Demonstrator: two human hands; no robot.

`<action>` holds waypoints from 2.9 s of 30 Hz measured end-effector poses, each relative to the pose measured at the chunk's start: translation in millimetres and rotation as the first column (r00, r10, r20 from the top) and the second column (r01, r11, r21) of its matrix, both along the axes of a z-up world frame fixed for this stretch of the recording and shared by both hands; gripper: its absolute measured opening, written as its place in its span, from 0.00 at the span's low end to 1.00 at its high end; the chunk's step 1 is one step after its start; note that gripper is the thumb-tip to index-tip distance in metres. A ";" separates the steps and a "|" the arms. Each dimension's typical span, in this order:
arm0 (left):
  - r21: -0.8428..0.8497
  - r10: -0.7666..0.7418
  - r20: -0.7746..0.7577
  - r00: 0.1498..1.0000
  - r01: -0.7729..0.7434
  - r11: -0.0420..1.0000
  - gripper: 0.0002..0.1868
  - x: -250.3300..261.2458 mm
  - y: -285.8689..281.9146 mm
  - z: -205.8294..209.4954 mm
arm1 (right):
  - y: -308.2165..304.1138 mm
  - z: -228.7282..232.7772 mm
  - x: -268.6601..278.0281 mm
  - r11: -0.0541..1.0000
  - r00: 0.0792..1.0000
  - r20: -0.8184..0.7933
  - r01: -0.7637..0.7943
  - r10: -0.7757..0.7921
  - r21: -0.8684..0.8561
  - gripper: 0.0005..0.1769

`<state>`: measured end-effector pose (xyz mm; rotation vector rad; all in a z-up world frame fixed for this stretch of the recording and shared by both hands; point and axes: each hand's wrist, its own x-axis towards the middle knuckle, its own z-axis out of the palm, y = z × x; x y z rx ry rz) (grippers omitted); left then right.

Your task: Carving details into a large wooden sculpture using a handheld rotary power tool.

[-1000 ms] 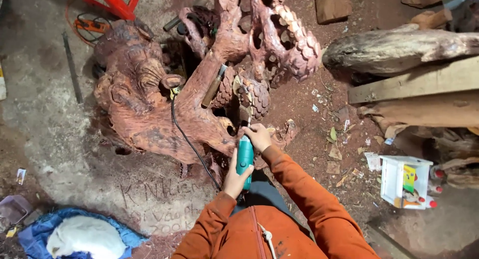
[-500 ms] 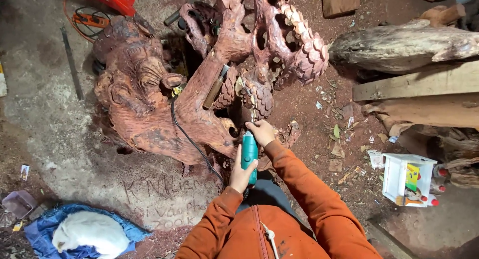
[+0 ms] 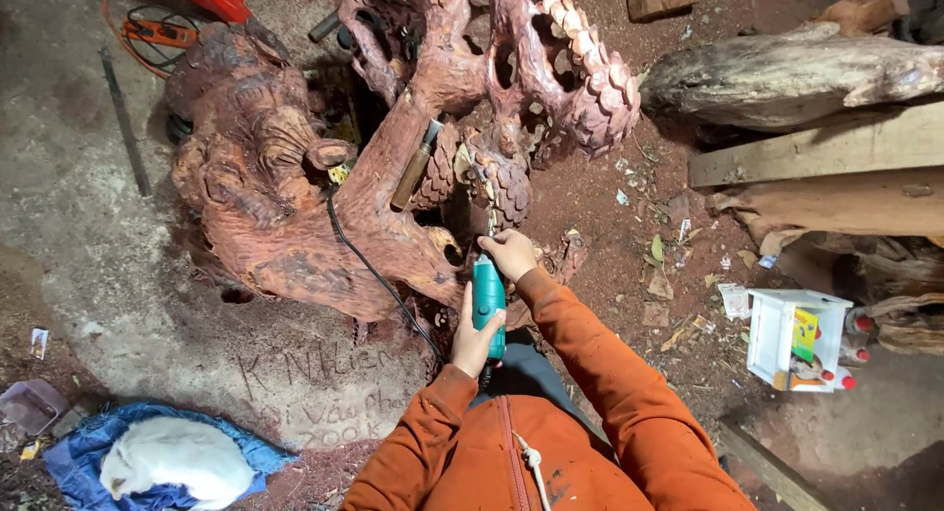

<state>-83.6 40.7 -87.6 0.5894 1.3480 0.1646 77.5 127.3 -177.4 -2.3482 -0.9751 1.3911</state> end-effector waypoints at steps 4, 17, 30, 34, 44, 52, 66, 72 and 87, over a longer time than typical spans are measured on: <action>0.000 0.074 0.013 0.997 -0.074 0.997 0.49 7.7 -0.2 12.0 | 2.4 -5.1 2.5 1.000 1.000 -0.003 -0.030 0.030 -0.002 0.27; -0.025 0.059 0.040 0.997 -0.058 0.998 0.49 3.6 0.1 16.4 | 2.9 -6.0 4.7 0.997 0.999 0.007 -0.050 0.051 -0.057 0.25; 0.088 -0.719 -0.510 0.472 0.860 0.502 0.51 -93.0 105.3 10.2 | -1.6 -75.0 -29.2 0.894 0.741 -0.550 0.448 -0.386 -0.023 0.27; 0.069 -0.748 -0.558 0.360 0.918 0.390 0.50 -97.9 136.6 25.4 | 3.1 -108.6 -42.5 0.861 0.726 -0.532 0.509 -0.436 -0.011 0.27; 0.101 -0.743 -0.593 0.311 0.944 0.314 0.49 -99.1 146.3 16.8 | 8.9 -112.3 -43.4 0.846 0.723 -0.496 0.531 -0.481 -0.046 0.30; 0.170 -0.714 -0.548 0.437 0.893 0.417 0.48 -95.4 130.3 24.6 | 6.0 -133.4 -36.9 0.903 0.815 -0.418 0.427 -0.401 -0.032 0.27; 0.115 -0.674 -0.481 0.560 0.803 0.584 0.49 -78.1 58.3 -31.3 | -5.2 -64.1 -14.5 0.997 0.973 -0.223 0.035 -0.050 -0.072 0.35; 0.178 -0.561 -0.457 0.690 0.689 0.703 0.49 -80.8 28.4 -15.1 | -10.1 -40.6 -30.6 0.998 0.972 -0.233 0.007 -0.022 -0.063 0.32; 0.211 -0.584 -0.479 0.655 0.732 0.648 0.49 -59.9 24.0 -13.7 | -34.2 -45.9 -17.1 0.959 0.981 -0.182 0.115 -0.068 0.260 0.22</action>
